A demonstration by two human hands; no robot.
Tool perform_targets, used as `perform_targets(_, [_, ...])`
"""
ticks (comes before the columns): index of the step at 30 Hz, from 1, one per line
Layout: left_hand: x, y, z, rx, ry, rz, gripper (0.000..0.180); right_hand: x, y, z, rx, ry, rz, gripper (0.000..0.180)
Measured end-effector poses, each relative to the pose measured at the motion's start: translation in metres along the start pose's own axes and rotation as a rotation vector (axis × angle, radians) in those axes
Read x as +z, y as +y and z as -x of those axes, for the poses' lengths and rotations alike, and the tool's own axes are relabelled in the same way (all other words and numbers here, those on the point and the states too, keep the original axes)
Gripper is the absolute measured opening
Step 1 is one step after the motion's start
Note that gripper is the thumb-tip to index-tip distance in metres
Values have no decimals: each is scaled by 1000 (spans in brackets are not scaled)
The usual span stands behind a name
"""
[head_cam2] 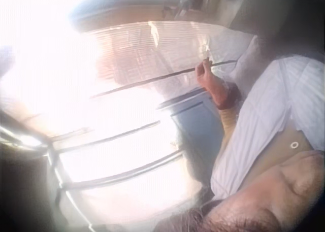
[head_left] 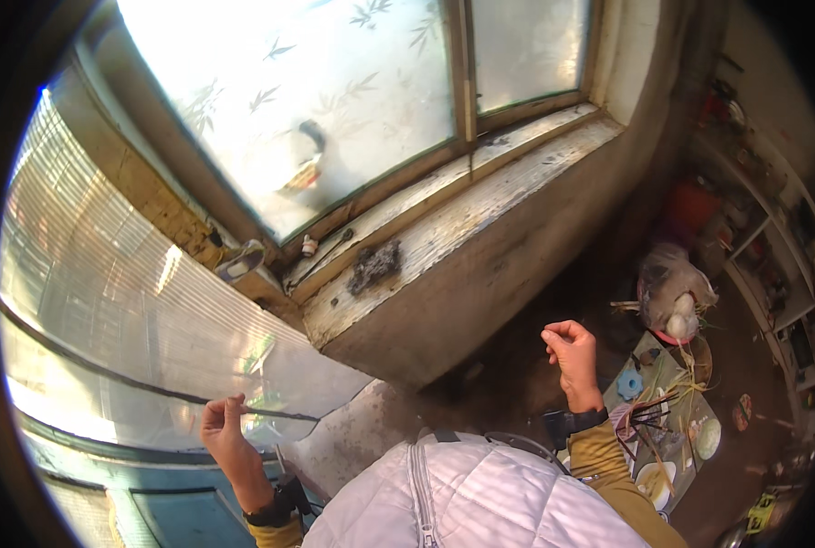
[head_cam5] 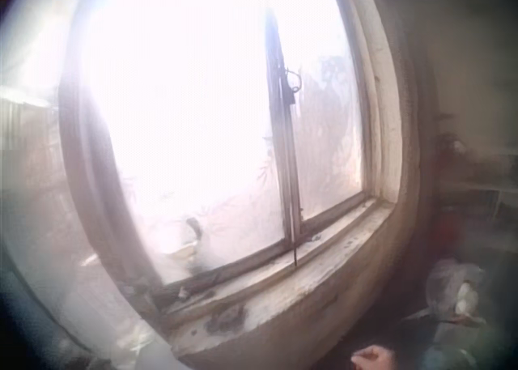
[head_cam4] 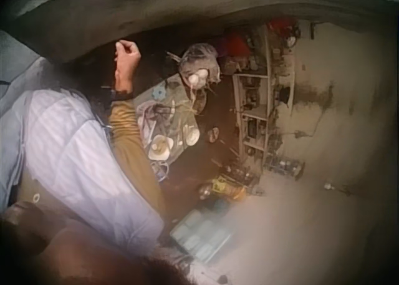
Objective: The person assembles a fishing rod by connecting sections and attaching a line with a hook. They move between an outdoor area and an indoor tiled room, handling the rod and line, then hang the assembled rod on a window frame.
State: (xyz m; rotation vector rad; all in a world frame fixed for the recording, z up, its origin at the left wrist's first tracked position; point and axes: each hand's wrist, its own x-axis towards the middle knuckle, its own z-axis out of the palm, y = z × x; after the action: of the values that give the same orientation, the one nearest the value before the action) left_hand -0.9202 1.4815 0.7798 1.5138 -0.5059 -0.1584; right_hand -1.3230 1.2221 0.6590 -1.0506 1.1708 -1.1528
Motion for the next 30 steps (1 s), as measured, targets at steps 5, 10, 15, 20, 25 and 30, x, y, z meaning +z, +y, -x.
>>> perform_targets(5, [-6,3,14,-58,0,-16,30,6,15,-10,111,-42,62,14])
perform_targets(10, [-27,3,30,-65,41,-45,29,30,25,-10,125,-128,156,16])
perform_targets(15, [-52,-12,25,-137,49,-90,16,96,-22,-4,-675,-287,618,31])
perform_targets(20, [-81,-30,10,-160,-1,-68,14,199,-69,-11,-1133,-408,821,41])
perform_targets(25, [-153,-53,-17,-157,-47,-64,13,274,-55,-20,-1065,-278,791,27])
perform_targets(30, [-244,-94,-41,-305,-28,-64,11,313,-34,10,-1061,-15,856,15])
